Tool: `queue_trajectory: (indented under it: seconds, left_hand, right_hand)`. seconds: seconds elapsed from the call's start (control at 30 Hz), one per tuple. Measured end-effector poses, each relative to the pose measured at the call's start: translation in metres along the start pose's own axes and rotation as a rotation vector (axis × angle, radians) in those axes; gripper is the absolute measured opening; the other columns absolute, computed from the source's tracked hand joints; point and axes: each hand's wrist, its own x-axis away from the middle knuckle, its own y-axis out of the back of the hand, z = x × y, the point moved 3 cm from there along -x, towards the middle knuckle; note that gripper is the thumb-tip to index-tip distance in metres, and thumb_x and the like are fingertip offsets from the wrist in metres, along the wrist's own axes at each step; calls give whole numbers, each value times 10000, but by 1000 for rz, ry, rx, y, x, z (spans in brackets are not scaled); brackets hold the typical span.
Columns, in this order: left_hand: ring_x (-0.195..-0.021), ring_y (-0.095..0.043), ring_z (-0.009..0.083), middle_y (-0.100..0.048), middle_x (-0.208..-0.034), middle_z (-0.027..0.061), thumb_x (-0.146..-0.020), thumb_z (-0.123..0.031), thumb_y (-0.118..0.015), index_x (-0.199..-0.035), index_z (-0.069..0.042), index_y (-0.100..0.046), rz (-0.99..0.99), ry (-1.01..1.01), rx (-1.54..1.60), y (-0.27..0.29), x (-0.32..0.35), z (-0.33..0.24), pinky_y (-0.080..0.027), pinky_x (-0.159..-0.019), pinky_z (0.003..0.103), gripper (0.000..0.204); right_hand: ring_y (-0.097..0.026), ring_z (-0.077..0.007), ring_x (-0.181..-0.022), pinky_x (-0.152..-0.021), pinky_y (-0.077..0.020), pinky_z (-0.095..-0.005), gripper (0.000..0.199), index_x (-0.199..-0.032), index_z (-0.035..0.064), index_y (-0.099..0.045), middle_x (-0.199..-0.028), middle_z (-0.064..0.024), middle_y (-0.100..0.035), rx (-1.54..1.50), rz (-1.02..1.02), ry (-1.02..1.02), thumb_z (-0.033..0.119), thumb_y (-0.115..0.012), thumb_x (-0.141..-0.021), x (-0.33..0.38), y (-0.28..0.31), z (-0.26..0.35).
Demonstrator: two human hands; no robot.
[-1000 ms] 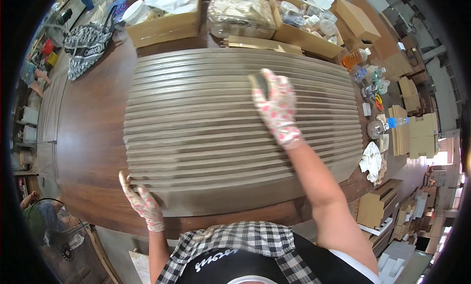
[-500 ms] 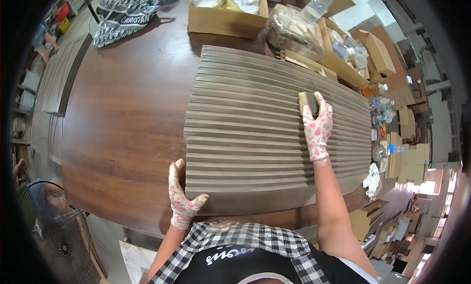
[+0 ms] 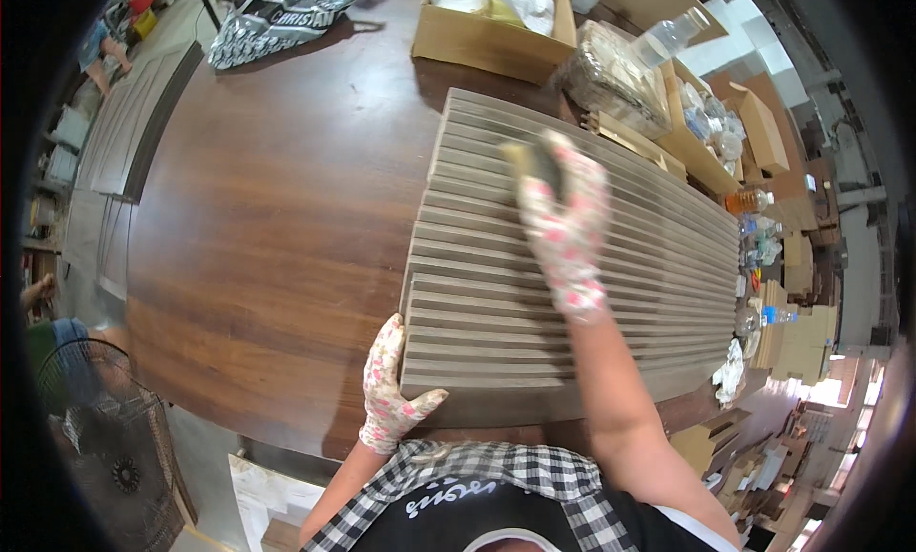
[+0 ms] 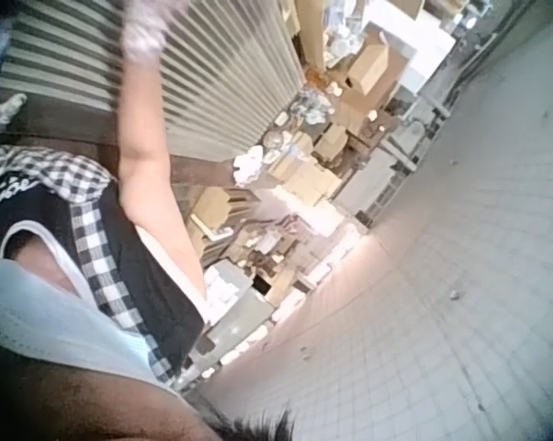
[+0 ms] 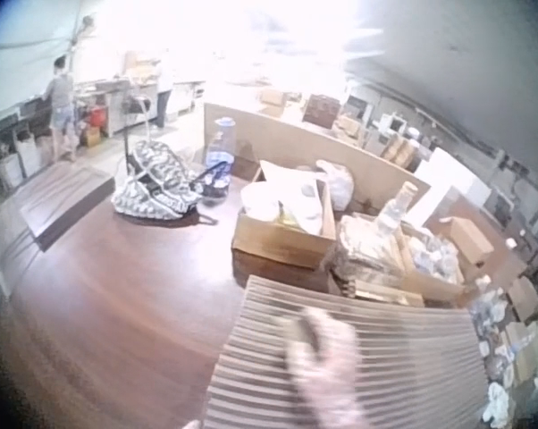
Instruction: The person sands the surface of a corrugated wooden plank with a sanding block and later wipes it with a white cloth. The person then picks up a flat wooden plank and sands its surface and edges with the same sanding block.
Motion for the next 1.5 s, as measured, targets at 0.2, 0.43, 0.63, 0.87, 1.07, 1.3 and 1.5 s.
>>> queue_trajectory:
  seconds: [0.2, 0.43, 0.63, 0.87, 1.07, 1.3, 1.5]
  left_hand:
    - [-1292, -417, 380, -409, -1406, 237, -693, -521, -761, -1369, 2, -419, 37, -28, 34, -2, -2, -2, -340, -1058, 454, 921]
    - [-1262, -442, 393, -445, -1370, 233, -659, -449, -795, -1349, -16, -440, 23, -41, 33, -4, -6, -4, -358, -1044, 463, 889]
    - [-1259, -445, 403, -451, -1365, 246, -673, -510, -772, -1326, 6, -459, 5, -23, 39, -4, -4, 0, -364, -1037, 469, 888]
    - [-1268, -441, 383, -431, -1385, 242, -695, -519, -756, -1338, 1, -447, 0, 1, 52, -4, -3, -4, -354, -1046, 461, 882]
    - [-1276, -431, 387, -444, -1369, 248, -684, -532, -750, -1314, 21, -470, -3, 9, 68, -4, -3, -1, -344, -1055, 460, 884]
    - [-1270, -441, 385, -452, -1367, 242, -672, -468, -780, -1321, 22, -465, 7, -28, 54, -4, -8, -6, -355, -1051, 455, 872]
    - [-1276, -434, 387, -443, -1373, 239, -671, -470, -780, -1332, 7, -445, 14, -37, -13, -4, -2, 0, -357, -1050, 455, 882]
  right_hand:
    - [-578, -263, -947, -843, -484, -383, 431, -1224, 72, -565, -1007, -116, -579, 67, 20, -154, 193, -666, -822, 28, 7, -28]
    - [-529, -300, -1032, -893, -448, -397, 447, -1205, 135, -590, -1091, -106, -575, -305, 303, 154, 199, -670, -770, -17, -72, 66]
    - [-536, -297, -1018, -899, -454, -406, 476, -1224, 144, -586, -1106, -95, -581, -68, 266, 239, 115, -656, -755, -2, -14, -10]
    - [-552, -314, -1064, -965, -432, -419, 459, -1212, 121, -591, -1164, -108, -589, 340, 237, 36, 57, -644, -761, 40, 136, -209]
    - [-600, -290, -948, -829, -502, -398, 428, -1227, 105, -581, -1056, -125, -598, 311, 56, -169, 171, -661, -811, 32, 111, -126]
    - [-574, -286, -949, -826, -484, -408, 486, -1259, 114, -546, -1021, -121, -586, 135, 137, 67, 249, -666, -808, 23, -34, 44]
    - [-534, -286, -1019, -880, -445, -414, 462, -1245, 136, -580, -1068, -122, -564, -231, 239, 165, 231, -648, -798, 7, -58, 108]
